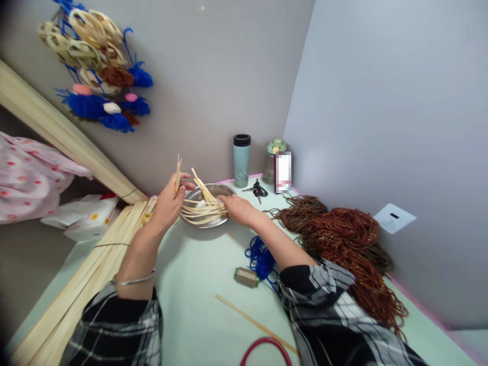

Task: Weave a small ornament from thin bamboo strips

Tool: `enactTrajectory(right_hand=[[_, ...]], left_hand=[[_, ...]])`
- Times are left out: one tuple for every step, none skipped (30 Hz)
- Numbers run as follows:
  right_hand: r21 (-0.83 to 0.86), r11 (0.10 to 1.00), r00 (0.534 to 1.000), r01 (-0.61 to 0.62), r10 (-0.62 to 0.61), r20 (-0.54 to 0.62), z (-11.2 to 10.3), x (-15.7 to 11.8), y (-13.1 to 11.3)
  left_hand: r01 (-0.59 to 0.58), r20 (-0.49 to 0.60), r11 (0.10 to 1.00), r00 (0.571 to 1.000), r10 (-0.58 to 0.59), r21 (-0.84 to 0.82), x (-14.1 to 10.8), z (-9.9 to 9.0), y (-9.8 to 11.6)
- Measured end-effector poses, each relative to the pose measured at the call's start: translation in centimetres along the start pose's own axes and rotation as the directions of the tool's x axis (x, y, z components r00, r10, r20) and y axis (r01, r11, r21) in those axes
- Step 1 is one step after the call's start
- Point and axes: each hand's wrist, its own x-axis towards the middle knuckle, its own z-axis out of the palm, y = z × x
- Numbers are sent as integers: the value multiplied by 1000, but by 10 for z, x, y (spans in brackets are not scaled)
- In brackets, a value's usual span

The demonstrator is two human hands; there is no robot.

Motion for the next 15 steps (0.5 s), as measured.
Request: enactTrajectory(right_hand=[[2,1000,1000,-8,8,14,0,0,0],[2,1000,1000,-15,15,21,-1,0,0],[1,1000,1000,-20,20,20,-1,-1,-1],[-2,1000,1000,-24,24,14,-2,-1,-1],[-6,1000,1000,-28,28,11,-2,-1,-1],[-11,999,999,-32,32,14,-3,-2,-2],[-18,999,999,-35,35,23,-3,-2,-2],[-23,999,999,-34,35,32,-3,-2,-2],[-26,999,999,-30,31,33,-3,-2,-2],[-26,999,999,-22,23,26,-3,-2,-2],[-24,1000,1000,-14,14,14,-3,-2,-3],[-19,1000,1000,-9,9,5,-3,-3,-3],[-14,1000,1000,-10,10,5,-3,-3,-3],[-9,1000,1000,-16,17,12,-3,-3,-4],[-6,1000,999,-27,27,23,-3,-3,-4]], left_hand=[[-3,0,1000,1000,3,0,0,0,0],[-5,0,1000,1000,5,1,0,0,-1],[-6,1,1000,1000,6,1,0,0,-1],[-6,4,1000,1000,6,1,0,0,-1],[-5,5,1000,1000,5,2,0,0,-1],[-5,5,1000,1000,5,2,0,0,-1],[-6,5,1000,1000,6,2,0,0,-1],[-9,4,1000,1000,9,2,0,0,-1],[-13,4,1000,1000,13,2,0,0,-1],[-16,3,1000,1000,16,2,0,0,0],[-17,3,1000,1000,17,2,0,0,0],[-17,4,1000,1000,17,2,0,0,0],[-16,4,1000,1000,16,2,0,0,0],[-15,5,1000,1000,15,4,0,0,0],[-15,6,1000,1000,15,6,0,0,0]])
